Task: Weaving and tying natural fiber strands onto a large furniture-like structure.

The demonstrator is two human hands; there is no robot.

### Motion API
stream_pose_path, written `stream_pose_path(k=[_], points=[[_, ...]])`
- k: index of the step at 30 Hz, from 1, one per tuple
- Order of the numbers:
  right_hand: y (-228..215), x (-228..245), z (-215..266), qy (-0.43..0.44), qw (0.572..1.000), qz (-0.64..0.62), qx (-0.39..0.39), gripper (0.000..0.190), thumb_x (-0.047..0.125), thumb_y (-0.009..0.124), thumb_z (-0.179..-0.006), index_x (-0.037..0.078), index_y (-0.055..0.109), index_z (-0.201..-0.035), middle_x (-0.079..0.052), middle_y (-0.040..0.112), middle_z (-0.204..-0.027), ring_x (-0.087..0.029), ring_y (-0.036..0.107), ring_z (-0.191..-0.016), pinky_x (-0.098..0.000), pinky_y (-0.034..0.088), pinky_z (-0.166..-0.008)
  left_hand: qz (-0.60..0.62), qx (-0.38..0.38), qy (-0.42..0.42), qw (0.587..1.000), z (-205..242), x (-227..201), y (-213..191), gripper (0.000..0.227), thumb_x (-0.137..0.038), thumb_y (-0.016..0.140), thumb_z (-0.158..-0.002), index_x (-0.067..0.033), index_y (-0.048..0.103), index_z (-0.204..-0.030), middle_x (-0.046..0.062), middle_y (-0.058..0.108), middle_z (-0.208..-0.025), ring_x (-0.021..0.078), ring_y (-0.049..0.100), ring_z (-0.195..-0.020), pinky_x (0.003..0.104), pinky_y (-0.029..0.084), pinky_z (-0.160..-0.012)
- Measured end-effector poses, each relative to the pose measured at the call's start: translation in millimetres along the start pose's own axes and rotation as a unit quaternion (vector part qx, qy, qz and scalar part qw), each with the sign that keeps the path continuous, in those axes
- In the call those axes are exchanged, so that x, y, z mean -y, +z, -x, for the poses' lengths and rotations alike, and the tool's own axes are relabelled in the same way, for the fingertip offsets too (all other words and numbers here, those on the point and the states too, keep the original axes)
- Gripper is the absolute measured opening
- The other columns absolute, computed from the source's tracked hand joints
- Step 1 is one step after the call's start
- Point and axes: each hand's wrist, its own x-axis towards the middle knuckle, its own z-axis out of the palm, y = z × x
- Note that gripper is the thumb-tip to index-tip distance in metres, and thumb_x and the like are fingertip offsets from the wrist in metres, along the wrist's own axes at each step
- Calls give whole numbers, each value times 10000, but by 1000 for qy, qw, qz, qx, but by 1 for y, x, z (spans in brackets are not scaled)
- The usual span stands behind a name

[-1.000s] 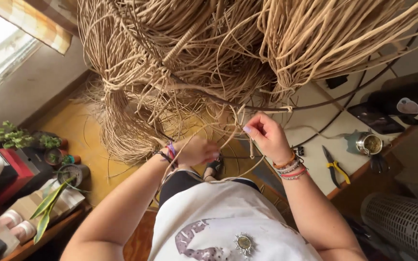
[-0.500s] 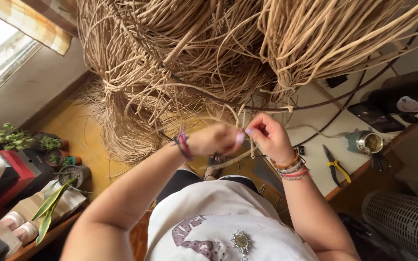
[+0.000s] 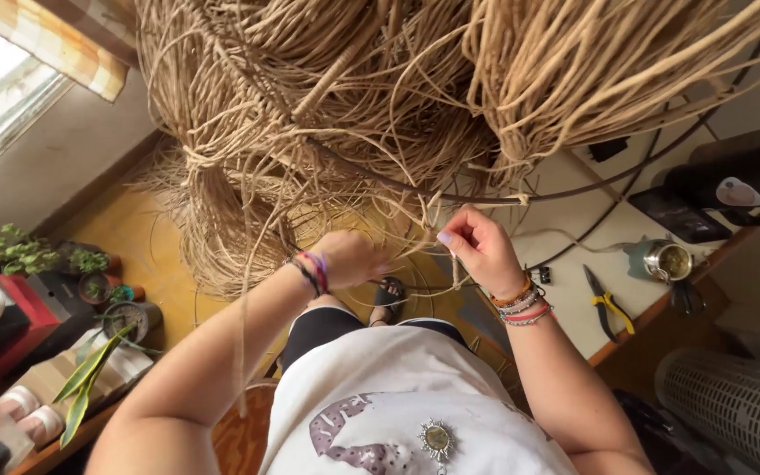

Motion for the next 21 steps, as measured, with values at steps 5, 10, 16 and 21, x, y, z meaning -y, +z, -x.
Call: stream_pose_path(k=[5,10,16,21], points=[[-5,3,-3,-11,1000,-6,25,82,69,682,-959,25,679,-890,-32,591,-632,-89,546,-620,-239,491,-584,242,-57,67,966,-19,-49,-23,328,-319,512,-1047,-141,733,-882,-6,692,-712,162,654,-695,311,535,-713],[-6,-1,-4,-18,999,-10,29,83,52,679,-959,10,670,-889,-47,552,-666,-105,530,-627,-249,476,-603,-317,79,130,936,-15,-15,-4,227,-364,567,-988,-226,646,-1149,60,526,-1172,288,517,-1079,410,480,-931],[-12,-5,-2,-18,999,-15,41,78,56,689,-957,12,672,-895,-32,553,-677,-89,523,-653,-249,477,-615,-124,-149,238,952,-5,-16,-10,294,-341,472,-1020,-212,712,-907,-29,716,-817,152,670,-712,318,550,-682],[-10,-2,-9,-9,999,-14,41,63,56,685,-952,24,677,-898,-25,554,-678,-84,530,-654,-255,478,-623,-25,-12,4,1000,-13,-13,-7,312,-500,546,-1003,-285,770,-1040,-62,720,-771,189,699,-701,310,579,-697]])
